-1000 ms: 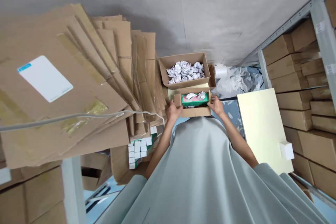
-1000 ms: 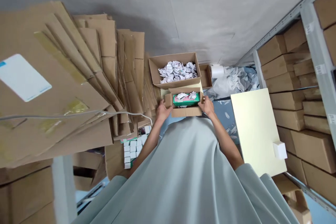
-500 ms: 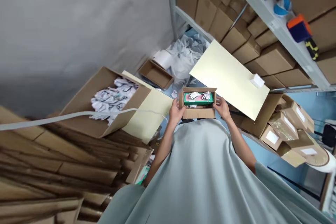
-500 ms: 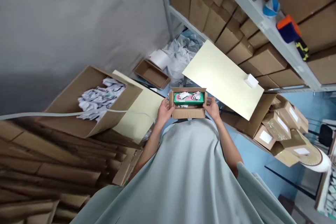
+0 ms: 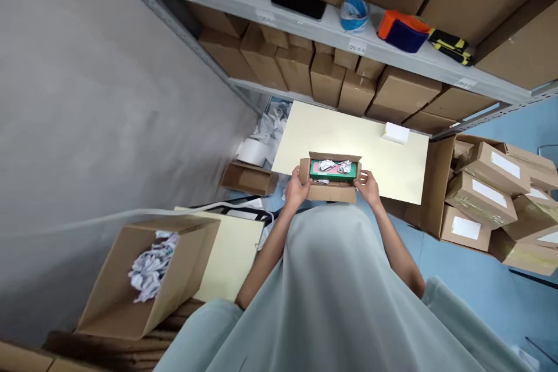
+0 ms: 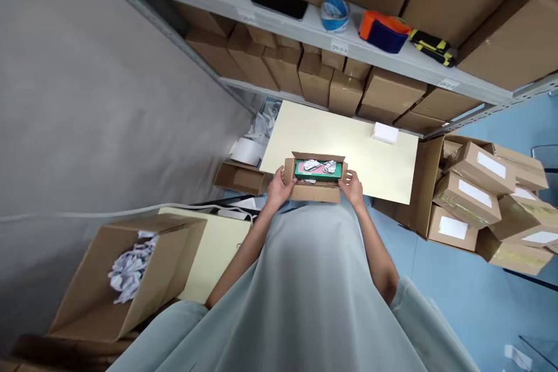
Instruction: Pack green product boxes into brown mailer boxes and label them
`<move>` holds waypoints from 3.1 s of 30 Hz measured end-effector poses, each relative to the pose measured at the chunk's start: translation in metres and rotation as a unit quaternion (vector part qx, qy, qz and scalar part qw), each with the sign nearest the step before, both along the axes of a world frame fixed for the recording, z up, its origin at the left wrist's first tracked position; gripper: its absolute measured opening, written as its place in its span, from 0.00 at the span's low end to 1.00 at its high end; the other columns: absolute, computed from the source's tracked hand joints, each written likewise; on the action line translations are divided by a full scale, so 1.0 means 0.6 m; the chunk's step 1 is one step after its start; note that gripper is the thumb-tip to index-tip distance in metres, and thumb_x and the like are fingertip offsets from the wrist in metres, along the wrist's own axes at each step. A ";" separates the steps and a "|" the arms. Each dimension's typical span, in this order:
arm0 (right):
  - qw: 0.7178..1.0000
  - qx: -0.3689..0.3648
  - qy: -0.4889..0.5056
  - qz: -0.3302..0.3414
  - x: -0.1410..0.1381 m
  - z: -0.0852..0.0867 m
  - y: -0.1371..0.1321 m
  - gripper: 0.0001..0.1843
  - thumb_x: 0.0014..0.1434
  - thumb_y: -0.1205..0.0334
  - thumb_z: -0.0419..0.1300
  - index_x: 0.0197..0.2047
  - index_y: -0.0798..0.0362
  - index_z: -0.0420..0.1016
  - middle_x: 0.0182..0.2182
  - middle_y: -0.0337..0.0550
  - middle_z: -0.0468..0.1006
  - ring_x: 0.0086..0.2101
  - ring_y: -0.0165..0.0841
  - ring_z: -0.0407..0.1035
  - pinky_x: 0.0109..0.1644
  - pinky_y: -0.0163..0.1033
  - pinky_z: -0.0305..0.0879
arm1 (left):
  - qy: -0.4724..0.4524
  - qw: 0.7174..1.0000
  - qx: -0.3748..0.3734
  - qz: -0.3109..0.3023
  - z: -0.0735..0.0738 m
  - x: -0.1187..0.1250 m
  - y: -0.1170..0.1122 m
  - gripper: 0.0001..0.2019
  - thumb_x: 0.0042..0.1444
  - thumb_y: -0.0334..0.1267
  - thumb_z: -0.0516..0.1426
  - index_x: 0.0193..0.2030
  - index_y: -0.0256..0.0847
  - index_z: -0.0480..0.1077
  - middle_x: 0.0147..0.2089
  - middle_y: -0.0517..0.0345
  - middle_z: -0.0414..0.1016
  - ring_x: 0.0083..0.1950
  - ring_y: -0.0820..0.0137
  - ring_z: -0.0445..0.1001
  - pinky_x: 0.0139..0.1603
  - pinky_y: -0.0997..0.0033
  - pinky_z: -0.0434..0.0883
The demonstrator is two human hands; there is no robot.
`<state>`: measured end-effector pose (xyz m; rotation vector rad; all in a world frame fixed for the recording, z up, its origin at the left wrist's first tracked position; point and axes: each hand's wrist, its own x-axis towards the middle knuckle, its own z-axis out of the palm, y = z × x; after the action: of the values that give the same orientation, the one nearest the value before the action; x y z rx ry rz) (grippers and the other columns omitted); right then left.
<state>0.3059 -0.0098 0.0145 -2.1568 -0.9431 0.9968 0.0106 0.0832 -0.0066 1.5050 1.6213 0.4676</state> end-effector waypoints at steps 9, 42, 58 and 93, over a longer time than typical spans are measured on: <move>0.997 -0.062 -0.035 -0.032 0.087 -0.020 0.063 0.31 0.66 0.54 0.67 0.69 0.51 0.69 0.61 0.57 0.87 0.56 0.46 0.86 0.61 0.51 0.81 | 0.063 0.997 -0.038 -0.022 0.005 0.153 0.116 0.43 0.61 0.35 0.67 0.82 0.41 0.61 0.79 0.39 0.73 0.80 0.46 0.72 0.82 0.43 0.68; 0.941 0.006 -0.180 0.287 0.075 0.077 0.105 0.26 0.81 0.60 0.49 0.75 0.53 0.72 0.67 0.56 0.80 0.63 0.48 0.73 0.70 0.53 0.72 | 0.040 0.912 0.098 -0.395 0.037 0.150 0.082 0.58 0.53 0.37 0.74 0.88 0.43 0.52 0.87 0.38 0.56 0.90 0.40 0.46 0.87 0.36 0.55; 0.896 -0.080 -0.238 0.367 0.016 0.071 0.174 0.40 0.76 0.73 0.43 0.86 0.42 0.59 0.67 0.65 0.72 0.64 0.54 0.67 0.66 0.60 0.71 | -0.005 0.928 0.109 -0.357 0.025 0.135 0.075 0.59 0.58 0.38 0.74 0.89 0.45 0.46 0.89 0.34 0.48 0.90 0.44 0.50 0.88 0.40 0.55; 0.959 0.162 -0.189 0.136 0.085 0.018 0.071 0.25 0.83 0.55 0.46 0.66 0.51 0.81 0.59 0.57 0.82 0.59 0.50 0.73 0.69 0.60 0.74 | 0.100 0.893 0.119 -0.422 0.011 0.129 0.068 0.59 0.59 0.46 0.74 0.89 0.41 0.46 0.90 0.41 0.49 0.91 0.41 0.41 0.89 0.39 0.54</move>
<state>0.3567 0.0329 0.0251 -2.0023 -1.5037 0.4992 0.0879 0.1239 -0.0001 2.3125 0.9077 0.0123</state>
